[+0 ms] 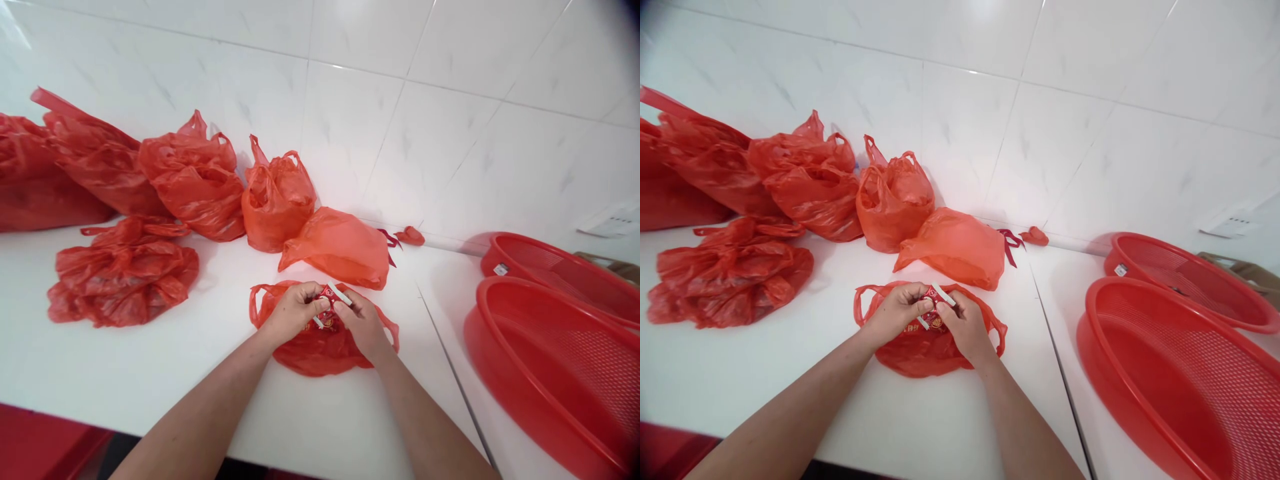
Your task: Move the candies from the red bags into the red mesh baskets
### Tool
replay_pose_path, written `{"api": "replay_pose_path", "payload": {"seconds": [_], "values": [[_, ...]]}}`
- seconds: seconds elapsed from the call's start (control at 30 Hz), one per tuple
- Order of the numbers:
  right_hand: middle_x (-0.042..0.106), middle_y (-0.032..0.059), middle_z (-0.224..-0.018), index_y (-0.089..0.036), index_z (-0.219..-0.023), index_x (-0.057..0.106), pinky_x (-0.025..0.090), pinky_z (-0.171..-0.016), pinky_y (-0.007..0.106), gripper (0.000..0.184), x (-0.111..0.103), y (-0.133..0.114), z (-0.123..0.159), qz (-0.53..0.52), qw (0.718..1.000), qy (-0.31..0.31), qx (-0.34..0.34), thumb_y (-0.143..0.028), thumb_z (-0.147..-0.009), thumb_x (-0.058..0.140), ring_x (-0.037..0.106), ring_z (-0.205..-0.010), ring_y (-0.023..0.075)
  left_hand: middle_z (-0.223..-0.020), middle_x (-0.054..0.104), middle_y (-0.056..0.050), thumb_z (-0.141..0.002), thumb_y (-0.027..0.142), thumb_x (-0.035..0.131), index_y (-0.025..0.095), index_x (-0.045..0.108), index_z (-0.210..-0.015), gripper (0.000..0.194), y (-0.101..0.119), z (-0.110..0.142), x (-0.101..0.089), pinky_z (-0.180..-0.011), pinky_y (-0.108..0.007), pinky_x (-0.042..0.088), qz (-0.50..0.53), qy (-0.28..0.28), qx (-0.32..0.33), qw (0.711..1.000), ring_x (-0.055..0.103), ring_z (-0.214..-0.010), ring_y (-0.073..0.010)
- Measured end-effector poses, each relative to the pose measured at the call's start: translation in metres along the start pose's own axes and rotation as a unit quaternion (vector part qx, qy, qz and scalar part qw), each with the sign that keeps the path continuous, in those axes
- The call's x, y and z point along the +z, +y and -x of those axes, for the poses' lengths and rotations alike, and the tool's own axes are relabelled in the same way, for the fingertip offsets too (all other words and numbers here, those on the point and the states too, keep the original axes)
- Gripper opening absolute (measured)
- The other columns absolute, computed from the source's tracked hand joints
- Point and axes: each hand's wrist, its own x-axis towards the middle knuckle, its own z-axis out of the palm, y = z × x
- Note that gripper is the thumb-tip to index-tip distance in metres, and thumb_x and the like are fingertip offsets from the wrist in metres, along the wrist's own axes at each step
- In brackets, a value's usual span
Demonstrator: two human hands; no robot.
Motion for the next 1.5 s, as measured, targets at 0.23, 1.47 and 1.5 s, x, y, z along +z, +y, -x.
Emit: {"api": "replay_pose_path", "payload": {"seconds": [0.23,1.47,1.5], "values": [[0.047,-0.0038,-0.063,-0.021,-0.068,0.05,0.035,-0.053,0.024,0.017,-0.0012,0.0028,-0.0027,0.08,0.996,0.027,0.005,-0.033,-0.08,0.051,0.042,-0.057,0.0125,-0.086,0.068,-0.001,-0.079,0.036,0.06,0.02,0.064,-0.091,0.021,0.0017,-0.0002,0.0023,-0.069,-0.026,0.051,-0.009,0.017,-0.021,1.0,0.063,-0.075,-0.015],[0.046,-0.0048,-0.058,-0.02,-0.063,0.048,0.034,-0.054,0.024,0.021,-0.0033,0.0078,-0.0047,0.039,0.998,0.045,-0.004,-0.032,-0.078,0.056,0.04,-0.055,0.0115,-0.069,0.062,0.004,-0.079,0.037,0.06,0.02,0.061,-0.077,0.017,-0.0014,-0.0016,0.0012,-0.056,-0.022,0.045,-0.036,0.065,-0.016,0.997,0.057,-0.061,-0.0112],[0.046,-0.0047,-0.059,-0.02,-0.063,0.048,0.035,-0.054,0.024,0.02,-0.0034,0.0082,-0.0047,0.039,0.998,0.047,-0.006,-0.032,-0.078,0.055,0.04,-0.055,0.0116,-0.069,0.062,0.003,-0.078,0.036,0.06,0.02,0.061,-0.078,0.016,-0.0007,-0.0013,0.0014,-0.057,-0.022,0.045,-0.038,0.055,-0.018,0.998,0.058,-0.061,-0.0116]]}}
